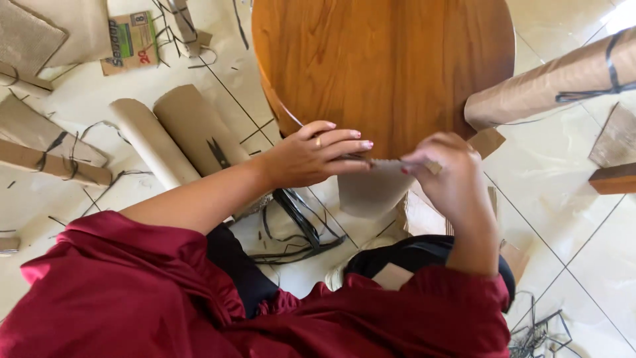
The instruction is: Wrapping wooden chair legs with cardboard and securing them with plastic ties for protection
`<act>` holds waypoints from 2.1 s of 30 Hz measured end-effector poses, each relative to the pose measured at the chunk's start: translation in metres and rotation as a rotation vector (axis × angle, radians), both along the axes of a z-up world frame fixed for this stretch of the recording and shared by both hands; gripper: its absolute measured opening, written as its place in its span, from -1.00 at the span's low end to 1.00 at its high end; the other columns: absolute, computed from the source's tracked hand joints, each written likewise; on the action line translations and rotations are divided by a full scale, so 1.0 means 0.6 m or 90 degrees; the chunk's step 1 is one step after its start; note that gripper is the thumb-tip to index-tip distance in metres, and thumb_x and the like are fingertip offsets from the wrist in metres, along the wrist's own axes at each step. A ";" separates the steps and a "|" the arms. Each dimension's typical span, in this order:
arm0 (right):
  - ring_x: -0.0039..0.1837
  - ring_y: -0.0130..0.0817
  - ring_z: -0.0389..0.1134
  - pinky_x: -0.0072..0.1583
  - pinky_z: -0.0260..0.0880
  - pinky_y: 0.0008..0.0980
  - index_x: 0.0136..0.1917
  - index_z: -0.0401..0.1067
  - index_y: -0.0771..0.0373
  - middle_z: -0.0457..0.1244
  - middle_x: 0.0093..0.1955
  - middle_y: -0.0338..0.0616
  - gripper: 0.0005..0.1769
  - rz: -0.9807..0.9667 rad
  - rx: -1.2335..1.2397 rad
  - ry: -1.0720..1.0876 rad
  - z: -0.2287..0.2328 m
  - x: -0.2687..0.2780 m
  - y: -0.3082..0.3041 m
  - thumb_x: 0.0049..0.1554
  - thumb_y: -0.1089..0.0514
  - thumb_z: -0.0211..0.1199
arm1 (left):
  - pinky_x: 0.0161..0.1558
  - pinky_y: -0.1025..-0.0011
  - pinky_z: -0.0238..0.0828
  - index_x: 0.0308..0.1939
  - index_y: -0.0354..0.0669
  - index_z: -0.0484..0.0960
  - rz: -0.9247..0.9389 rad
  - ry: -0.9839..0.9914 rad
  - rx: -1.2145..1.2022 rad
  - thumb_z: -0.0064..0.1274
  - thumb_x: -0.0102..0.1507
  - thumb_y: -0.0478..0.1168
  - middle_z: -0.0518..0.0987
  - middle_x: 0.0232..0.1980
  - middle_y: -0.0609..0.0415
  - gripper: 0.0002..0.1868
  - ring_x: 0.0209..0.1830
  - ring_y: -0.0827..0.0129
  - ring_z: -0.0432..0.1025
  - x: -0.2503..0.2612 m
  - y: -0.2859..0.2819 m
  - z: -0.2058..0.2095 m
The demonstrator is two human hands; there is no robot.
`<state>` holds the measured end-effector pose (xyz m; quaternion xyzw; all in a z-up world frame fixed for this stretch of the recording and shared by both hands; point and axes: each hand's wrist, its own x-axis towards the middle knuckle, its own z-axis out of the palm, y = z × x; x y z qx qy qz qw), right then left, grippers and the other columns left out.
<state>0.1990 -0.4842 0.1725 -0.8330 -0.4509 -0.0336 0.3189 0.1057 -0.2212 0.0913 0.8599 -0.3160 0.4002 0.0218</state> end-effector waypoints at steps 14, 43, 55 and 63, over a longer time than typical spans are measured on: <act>-0.11 -0.25 0.46 0.05 0.43 -0.32 -0.32 0.49 0.05 0.40 -0.26 -0.31 -0.77 -0.036 -0.039 0.170 0.005 -0.020 -0.043 0.04 0.36 0.39 | -0.03 0.09 0.45 -0.32 0.09 0.63 -0.199 0.539 -0.293 0.11 0.19 -0.21 0.58 -0.26 0.20 -0.96 -0.10 0.13 0.55 -0.048 -0.015 -0.058; 0.35 -0.17 0.23 0.27 0.13 0.03 0.10 0.57 -0.05 0.33 0.25 -0.21 -0.70 0.305 -0.551 -0.078 -0.828 -0.255 0.161 0.10 -0.01 0.21 | 0.03 -0.05 0.50 0.00 -0.13 0.61 0.320 0.991 -0.051 0.33 0.10 0.05 0.67 -0.10 -0.03 -0.49 -0.01 -0.06 0.58 -0.311 0.015 0.137; 0.24 0.22 0.38 0.30 0.33 0.06 0.27 0.49 0.35 0.39 0.11 0.28 -0.48 0.252 -0.078 0.365 -0.391 -0.132 0.328 0.07 0.12 0.37 | 0.20 -0.10 0.43 0.16 -0.34 0.52 0.447 1.015 -0.121 0.10 0.18 -0.39 0.64 0.06 -0.32 -0.56 0.16 -0.25 0.52 -0.233 0.223 0.148; -0.01 -0.35 0.46 0.12 0.49 -0.26 0.05 0.54 0.30 0.42 -0.08 -0.10 -0.67 0.371 0.244 0.783 -0.265 -0.103 0.282 0.02 0.17 0.47 | 0.28 -0.07 0.37 0.34 -0.30 0.39 -0.115 0.895 -0.687 0.47 -0.02 0.02 0.54 0.24 -0.24 -0.05 0.27 -0.08 0.42 -0.182 0.139 0.098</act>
